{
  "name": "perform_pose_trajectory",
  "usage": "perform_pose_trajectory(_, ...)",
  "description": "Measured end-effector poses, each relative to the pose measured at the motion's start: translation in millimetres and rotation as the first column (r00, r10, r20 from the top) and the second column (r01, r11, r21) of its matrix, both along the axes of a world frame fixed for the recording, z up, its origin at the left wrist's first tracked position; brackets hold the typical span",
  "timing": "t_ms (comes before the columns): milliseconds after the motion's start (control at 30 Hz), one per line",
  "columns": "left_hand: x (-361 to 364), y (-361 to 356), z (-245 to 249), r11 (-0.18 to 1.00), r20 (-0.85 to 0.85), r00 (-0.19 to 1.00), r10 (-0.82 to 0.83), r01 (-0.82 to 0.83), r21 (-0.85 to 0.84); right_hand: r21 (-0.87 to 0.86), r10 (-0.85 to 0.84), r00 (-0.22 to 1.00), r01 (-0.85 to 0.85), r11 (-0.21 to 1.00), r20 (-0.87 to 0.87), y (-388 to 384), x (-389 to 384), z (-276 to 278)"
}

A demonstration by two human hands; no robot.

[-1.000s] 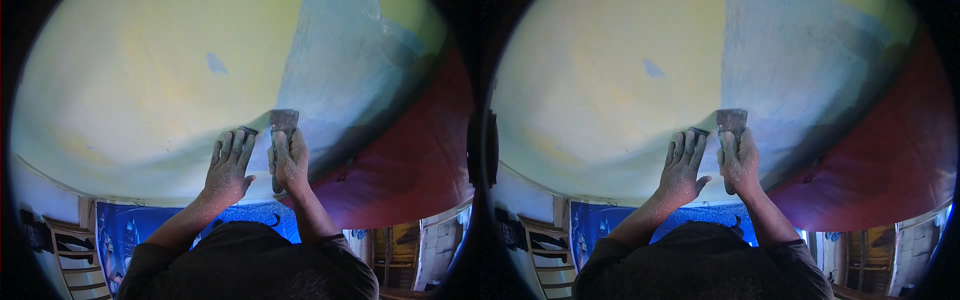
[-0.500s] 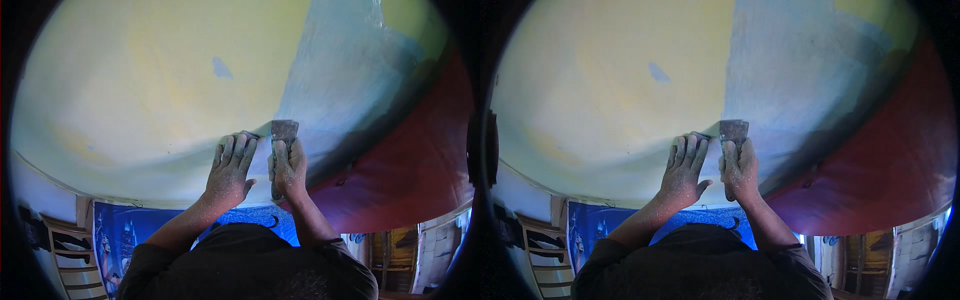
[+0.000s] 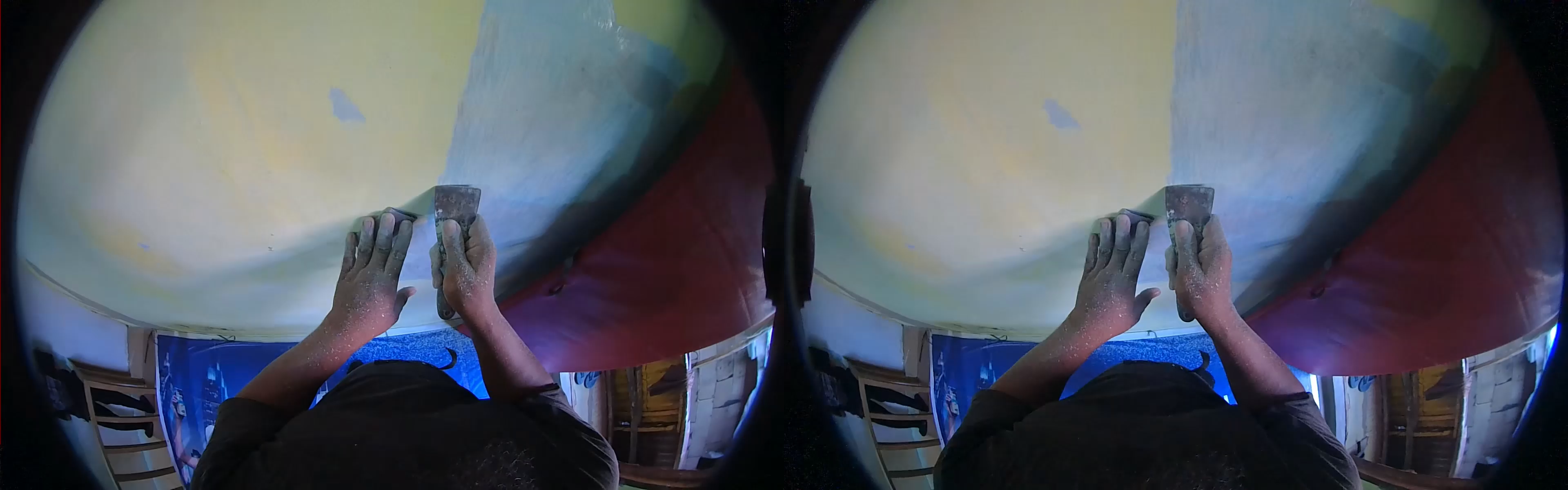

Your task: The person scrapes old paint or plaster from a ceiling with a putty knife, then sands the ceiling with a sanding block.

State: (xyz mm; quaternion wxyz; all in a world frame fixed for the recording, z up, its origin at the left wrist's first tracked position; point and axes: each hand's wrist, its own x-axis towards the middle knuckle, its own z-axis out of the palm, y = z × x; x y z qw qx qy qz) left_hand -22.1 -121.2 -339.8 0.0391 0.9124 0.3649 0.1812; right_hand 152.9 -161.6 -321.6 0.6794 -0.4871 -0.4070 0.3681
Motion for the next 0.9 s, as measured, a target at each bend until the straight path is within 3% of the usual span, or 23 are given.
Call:
perform_pose_trajectory(67,-1,0,2,1.000,0.000,1.000,-0.013,0.013,-0.006,-0.061,0.022,1.000,-0.022,0.998,-0.003,-4,2,-1)
perform_pose_trajectory(267,-1,-2,4,1.000,0.016,1.000,-0.019,0.019,-0.006,0.027,0.011,1.000,-0.010,1.000,-0.019,1,-2,6)
perform_pose_trajectory(367,-2,0,3,1.000,0.021,0.999,-0.029,0.029,0.007,-0.050,0.015,1.000,-0.014,0.999,0.018,-3,3,4)
perform_pose_trajectory(667,-1,0,3,1.000,0.010,1.000,-0.011,0.011,-0.009,0.043,-0.024,0.999,0.023,0.999,0.024,5,-1,13)
perform_pose_trajectory(900,-2,0,3,1.000,0.007,1.000,-0.018,0.018,-0.019,0.006,-0.007,1.000,0.007,1.000,0.024,2,4,12)
